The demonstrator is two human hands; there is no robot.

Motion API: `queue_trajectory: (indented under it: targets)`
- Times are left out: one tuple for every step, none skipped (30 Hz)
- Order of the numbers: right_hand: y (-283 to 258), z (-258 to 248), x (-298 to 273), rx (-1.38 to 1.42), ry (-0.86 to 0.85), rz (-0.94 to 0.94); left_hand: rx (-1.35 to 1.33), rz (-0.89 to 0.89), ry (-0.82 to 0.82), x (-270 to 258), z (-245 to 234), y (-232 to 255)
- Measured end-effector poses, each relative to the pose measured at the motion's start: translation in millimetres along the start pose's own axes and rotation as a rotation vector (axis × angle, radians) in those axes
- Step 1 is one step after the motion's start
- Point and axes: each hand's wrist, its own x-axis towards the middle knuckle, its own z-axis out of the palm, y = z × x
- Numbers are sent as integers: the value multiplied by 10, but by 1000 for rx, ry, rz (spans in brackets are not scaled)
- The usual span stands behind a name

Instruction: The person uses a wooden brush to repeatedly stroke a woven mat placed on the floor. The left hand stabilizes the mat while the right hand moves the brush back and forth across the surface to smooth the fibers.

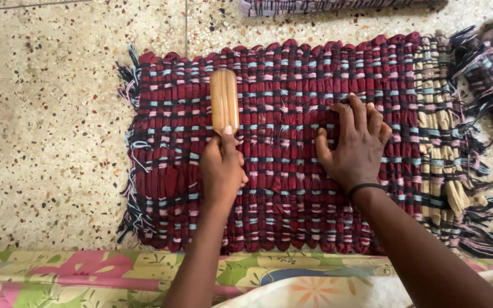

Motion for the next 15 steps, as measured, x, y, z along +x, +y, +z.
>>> queue_trajectory:
  targets:
    - [7,14,10,-14,1,-7,-35,53,8,-4,18,-6]
    - [16,30,11,-30,0,-11,-6,40,47,-7,31,-18]
    - [29,40,10,-47,-2,-16,23,28,86,-6,39,-30]
    - [42,42,2,-48,-8,-14,53,12,126,-11,42,-46]
    - [47,42,-1,-49,-15,-12,58,-31,115,-11,36,-56]
    - [37,44,11,-46,-19,-13,63,-70,109,4,11,-51]
    - [27,32,7,-30,-19,-5,69,-110,103,12,-7,-45]
    - [16,19,0,-14,-17,2,40,-91,72,17,-9,-39]
    - [4,12,2,2,-16,10,11,-72,41,21,-3,-35]
    - [-1,7,4,-1,-16,6,-17,-55,8,17,8,-37]
    - [-1,4,9,-4,-16,2,-3,-64,-16,15,25,-37]
    - [-2,4,16,-7,-15,-1,10,-71,-41,20,52,-32]
    - [-3,4,19,-7,-13,-2,24,-79,-65,20,82,-28]
    - [-2,1,16,-6,-14,-4,19,-67,-79,-3,117,-36]
    - [-1,-1,14,-6,-14,-5,15,-55,-93,-33,155,-51]
